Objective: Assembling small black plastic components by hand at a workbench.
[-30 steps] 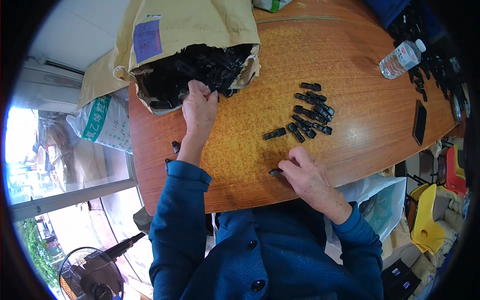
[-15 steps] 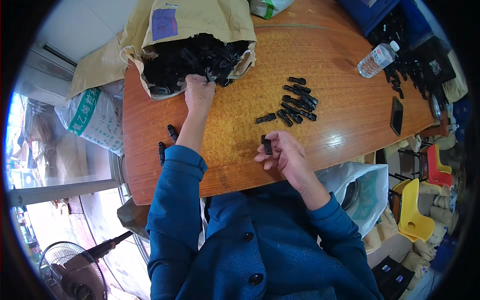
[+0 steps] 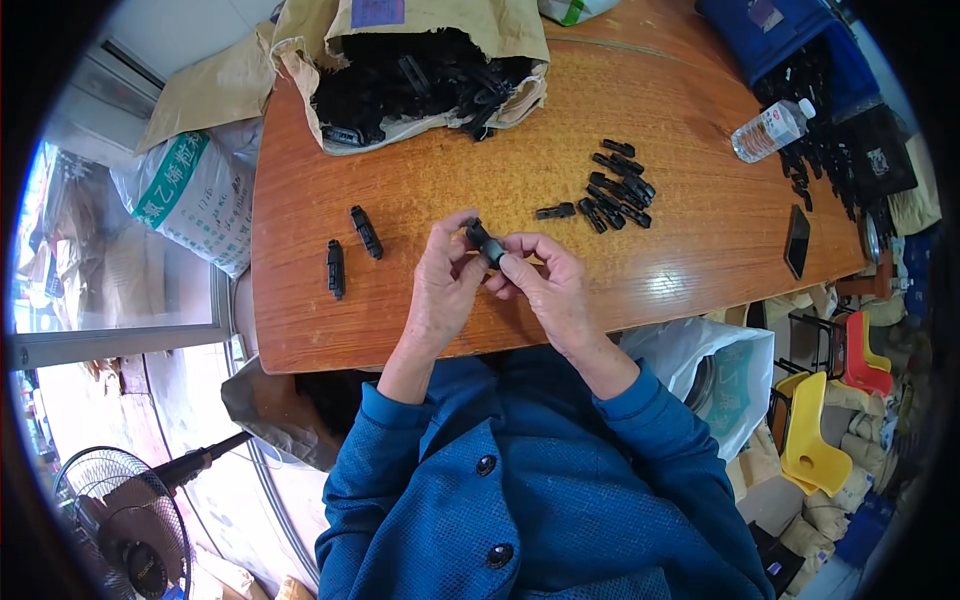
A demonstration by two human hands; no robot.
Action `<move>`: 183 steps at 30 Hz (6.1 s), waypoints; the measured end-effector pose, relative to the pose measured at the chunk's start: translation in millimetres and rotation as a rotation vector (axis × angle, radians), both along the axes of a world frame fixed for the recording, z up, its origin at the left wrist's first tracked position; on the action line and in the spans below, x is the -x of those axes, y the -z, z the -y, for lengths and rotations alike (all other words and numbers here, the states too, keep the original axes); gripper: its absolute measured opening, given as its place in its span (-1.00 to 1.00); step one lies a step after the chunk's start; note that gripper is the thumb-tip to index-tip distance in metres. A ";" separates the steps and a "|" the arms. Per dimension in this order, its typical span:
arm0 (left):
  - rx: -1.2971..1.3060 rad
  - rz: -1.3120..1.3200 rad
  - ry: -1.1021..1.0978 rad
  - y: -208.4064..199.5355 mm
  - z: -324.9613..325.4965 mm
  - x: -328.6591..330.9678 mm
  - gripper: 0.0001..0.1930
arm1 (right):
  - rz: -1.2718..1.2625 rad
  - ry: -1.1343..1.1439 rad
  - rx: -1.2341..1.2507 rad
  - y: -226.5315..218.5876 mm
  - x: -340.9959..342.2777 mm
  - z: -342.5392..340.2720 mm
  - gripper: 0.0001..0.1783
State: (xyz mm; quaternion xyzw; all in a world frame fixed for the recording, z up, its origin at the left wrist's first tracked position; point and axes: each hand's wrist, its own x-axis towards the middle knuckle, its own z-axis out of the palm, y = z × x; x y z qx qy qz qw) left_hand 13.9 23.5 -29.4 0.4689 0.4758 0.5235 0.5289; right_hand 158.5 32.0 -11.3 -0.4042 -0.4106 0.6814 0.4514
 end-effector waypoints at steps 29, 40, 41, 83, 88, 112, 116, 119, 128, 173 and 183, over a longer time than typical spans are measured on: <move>0.020 0.134 -0.029 -20.7 -12.8 4.2 -0.75 | 0.261 -0.260 -0.042 11.2 -9.9 -25.5 -0.66; 0.054 0.070 0.001 -27.2 -52.2 -11.3 -0.77 | 0.215 -0.012 -0.089 13.1 -11.1 -49.8 -0.72; 0.060 0.063 0.004 -28.0 -56.6 -13.7 -0.79 | 0.195 0.007 -0.076 12.9 -13.0 -52.5 -0.72; 0.444 0.754 0.349 -38.2 8.8 14.4 -0.72 | 0.541 -0.077 -0.952 -39.7 -35.1 -3.3 -0.74; 0.364 0.383 -0.044 -39.1 23.1 -12.5 -0.57 | 0.651 0.032 -1.036 -28.2 -31.8 3.8 -0.71; 0.137 0.181 -0.219 -27.1 -3.4 1.8 -0.77 | 0.793 -0.028 -0.698 -29.5 -1.8 -23.6 -0.53; 0.079 0.121 -0.109 -24.0 -8.3 14.4 -0.72 | 0.410 -0.362 -0.244 -25.5 -2.7 -38.8 -0.56; 0.059 0.196 -0.134 -25.7 -14.7 14.1 -0.76 | 0.439 -0.353 -0.142 -24.9 5.4 -45.6 -0.63; 0.085 0.233 -0.105 -25.2 -65.9 8.1 -0.78 | 0.352 -0.173 -0.096 -5.1 8.5 -76.5 -0.81; 0.272 0.498 0.069 -42.0 -186.9 -18.1 -0.78 | 1.110 -0.225 -1.175 35.1 -28.9 -214.8 -0.56; 0.342 0.810 0.013 -25.0 -58.5 15.1 -0.60 | 1.170 -0.515 -1.034 -25.0 -73.1 -113.7 -0.69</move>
